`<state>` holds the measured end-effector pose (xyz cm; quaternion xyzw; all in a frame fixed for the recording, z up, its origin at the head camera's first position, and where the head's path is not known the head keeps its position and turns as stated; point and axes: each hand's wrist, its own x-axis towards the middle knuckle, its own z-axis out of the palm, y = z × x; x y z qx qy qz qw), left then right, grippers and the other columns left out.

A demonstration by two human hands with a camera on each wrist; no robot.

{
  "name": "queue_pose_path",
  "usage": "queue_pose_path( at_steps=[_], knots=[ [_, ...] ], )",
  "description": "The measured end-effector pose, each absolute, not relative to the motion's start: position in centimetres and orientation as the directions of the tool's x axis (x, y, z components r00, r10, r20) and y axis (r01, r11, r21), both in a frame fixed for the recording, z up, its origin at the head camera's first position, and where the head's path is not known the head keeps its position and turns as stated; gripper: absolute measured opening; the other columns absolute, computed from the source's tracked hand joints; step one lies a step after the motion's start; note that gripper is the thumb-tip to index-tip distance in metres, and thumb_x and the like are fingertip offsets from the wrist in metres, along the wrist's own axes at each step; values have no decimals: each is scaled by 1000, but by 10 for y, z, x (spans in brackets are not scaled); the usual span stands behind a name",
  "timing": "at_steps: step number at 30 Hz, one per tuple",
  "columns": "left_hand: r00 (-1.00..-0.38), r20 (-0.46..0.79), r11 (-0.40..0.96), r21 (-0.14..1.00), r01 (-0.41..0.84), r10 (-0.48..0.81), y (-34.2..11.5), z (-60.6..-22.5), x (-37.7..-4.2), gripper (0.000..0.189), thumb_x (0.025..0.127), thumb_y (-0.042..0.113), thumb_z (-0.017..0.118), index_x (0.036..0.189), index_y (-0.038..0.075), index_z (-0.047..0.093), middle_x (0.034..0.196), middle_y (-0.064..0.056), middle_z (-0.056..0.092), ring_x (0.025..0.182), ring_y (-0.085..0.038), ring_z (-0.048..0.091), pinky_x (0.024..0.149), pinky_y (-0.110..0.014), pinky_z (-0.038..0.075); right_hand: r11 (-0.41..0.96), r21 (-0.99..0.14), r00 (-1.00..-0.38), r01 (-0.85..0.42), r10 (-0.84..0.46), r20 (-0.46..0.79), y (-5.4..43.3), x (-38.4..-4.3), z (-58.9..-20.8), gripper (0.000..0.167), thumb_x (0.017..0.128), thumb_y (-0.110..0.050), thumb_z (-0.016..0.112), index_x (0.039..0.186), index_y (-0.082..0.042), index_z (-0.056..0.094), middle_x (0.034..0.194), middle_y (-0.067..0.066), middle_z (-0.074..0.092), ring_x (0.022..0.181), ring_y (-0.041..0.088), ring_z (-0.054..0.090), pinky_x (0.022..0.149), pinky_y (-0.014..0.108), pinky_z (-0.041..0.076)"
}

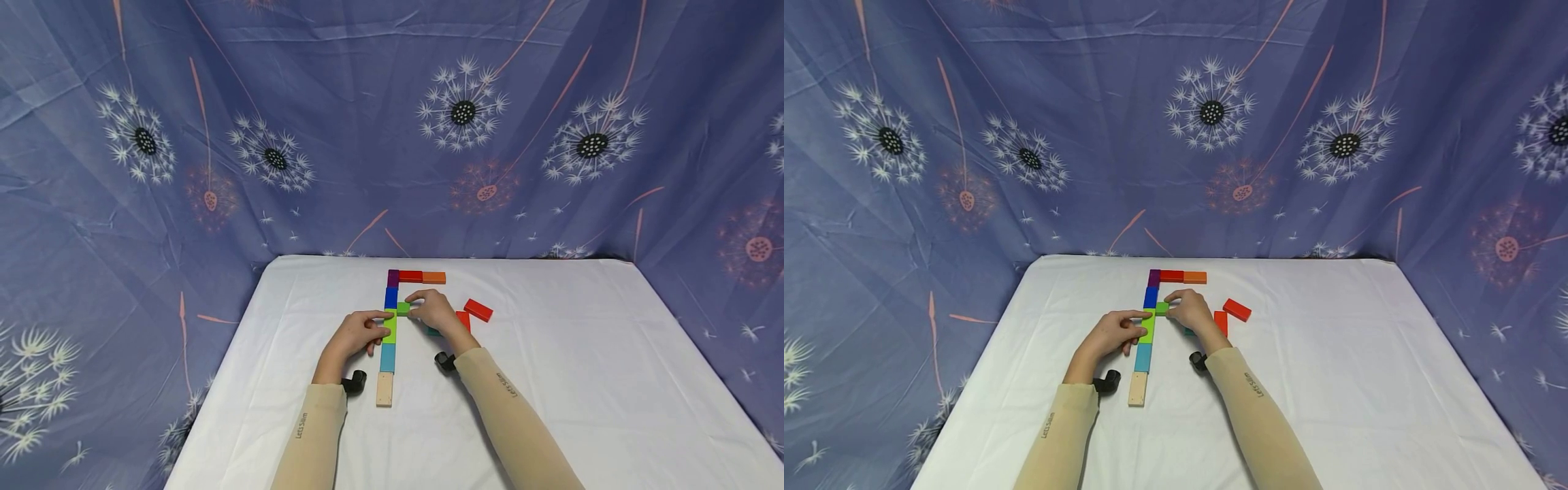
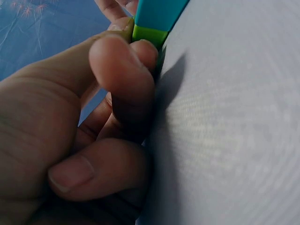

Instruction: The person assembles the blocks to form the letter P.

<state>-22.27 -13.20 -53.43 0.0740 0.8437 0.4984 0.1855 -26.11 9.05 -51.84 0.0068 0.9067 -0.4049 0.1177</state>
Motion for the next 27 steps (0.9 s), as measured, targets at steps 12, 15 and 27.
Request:
queue_pose_path(
  at_steps=[12,15,27],
  knots=[
    [-923,-226,503,864,-41,313,-133,-534,-222,40,99,27,76,139,28,72,68,-2,66,45,-15,59,76,-33,54,686,-717,-971,126,-64,-232,89,-261,-518,32,92,-17,78,124,-19,80,147,14,65,132,37,57,113,60,46],
    [-922,-225,503,863,-39,314,-133,-535,-223,40,99,27,76,139,29,72,68,-2,66,45,-15,59,76,-33,54,689,-713,-970,129,-61,-235,88,-261,-518,33,92,-17,80,125,-20,79,148,14,64,132,36,57,112,60,47],
    [-922,-221,509,860,-30,319,-133,-536,-223,41,100,28,76,140,27,71,70,-3,67,47,-16,60,79,-33,54,576,-807,-974,132,-74,-213,104,-258,-503,41,96,-23,78,136,-21,73,130,14,71,108,30,66,94,48,56]
  ],
)
